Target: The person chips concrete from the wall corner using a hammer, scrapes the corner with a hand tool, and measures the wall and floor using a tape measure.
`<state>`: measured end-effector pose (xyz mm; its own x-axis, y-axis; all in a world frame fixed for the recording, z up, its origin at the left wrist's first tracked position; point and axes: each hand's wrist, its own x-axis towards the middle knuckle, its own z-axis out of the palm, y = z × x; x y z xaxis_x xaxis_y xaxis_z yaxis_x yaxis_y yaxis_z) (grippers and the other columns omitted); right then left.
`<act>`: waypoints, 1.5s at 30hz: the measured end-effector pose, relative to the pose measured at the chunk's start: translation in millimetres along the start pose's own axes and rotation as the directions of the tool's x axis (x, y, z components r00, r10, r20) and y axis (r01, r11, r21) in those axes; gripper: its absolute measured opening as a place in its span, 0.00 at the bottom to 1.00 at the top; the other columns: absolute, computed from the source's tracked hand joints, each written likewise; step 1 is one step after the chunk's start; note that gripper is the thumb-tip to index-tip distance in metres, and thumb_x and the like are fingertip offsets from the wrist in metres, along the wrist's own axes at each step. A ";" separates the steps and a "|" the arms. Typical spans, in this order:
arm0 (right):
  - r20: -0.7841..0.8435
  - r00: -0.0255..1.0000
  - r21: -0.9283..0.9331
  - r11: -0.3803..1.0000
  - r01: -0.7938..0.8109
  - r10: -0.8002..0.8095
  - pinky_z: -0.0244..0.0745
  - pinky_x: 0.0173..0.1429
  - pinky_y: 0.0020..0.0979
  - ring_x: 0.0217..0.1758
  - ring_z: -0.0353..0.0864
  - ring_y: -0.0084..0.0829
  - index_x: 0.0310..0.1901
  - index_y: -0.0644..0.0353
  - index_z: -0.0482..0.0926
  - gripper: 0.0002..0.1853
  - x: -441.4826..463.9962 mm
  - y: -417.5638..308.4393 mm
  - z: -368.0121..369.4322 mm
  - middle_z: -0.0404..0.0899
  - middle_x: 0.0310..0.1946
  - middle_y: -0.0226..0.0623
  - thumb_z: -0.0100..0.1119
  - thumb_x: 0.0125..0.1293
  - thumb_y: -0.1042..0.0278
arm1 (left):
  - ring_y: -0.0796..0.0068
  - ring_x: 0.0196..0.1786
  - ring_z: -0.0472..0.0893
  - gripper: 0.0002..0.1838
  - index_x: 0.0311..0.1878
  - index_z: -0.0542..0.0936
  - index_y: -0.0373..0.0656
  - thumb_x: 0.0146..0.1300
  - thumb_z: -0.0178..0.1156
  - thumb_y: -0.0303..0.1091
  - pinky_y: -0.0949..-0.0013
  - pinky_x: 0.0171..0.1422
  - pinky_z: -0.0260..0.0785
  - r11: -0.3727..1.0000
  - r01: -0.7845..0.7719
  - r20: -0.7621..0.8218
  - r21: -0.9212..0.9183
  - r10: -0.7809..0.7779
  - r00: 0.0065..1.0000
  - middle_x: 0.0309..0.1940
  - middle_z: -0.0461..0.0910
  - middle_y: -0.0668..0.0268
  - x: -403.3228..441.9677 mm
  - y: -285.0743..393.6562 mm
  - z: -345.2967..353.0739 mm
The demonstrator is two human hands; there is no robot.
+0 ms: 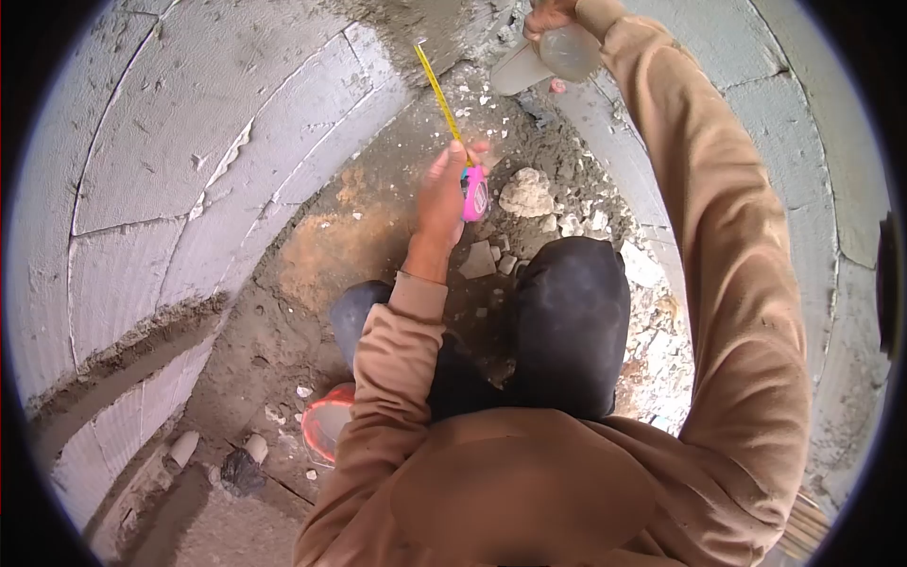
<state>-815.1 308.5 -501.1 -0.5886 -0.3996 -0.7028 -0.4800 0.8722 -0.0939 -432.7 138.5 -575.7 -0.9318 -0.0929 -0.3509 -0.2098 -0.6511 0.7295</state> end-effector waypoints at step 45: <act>-0.743 0.644 0.177 0.981 -0.074 0.183 0.66 0.71 0.50 0.67 0.74 0.52 0.67 0.55 0.74 0.42 -79.6 -71.0 42.2 0.77 0.61 0.53 0.32 0.71 0.26 | 0.74 0.36 0.80 0.16 0.37 0.76 0.43 0.79 0.49 0.43 0.70 0.41 0.76 0.993 -0.092 -0.067 0.068 0.096 0.993 0.45 0.82 0.60 7.4 -12.1 -15.2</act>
<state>-706.8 290.3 -468.2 -0.9500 -0.3075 0.0546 -0.3123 0.9355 -0.1656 -432.6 134.2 -596.0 -0.9259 -0.2051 -0.3173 -0.1430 -0.5871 0.7968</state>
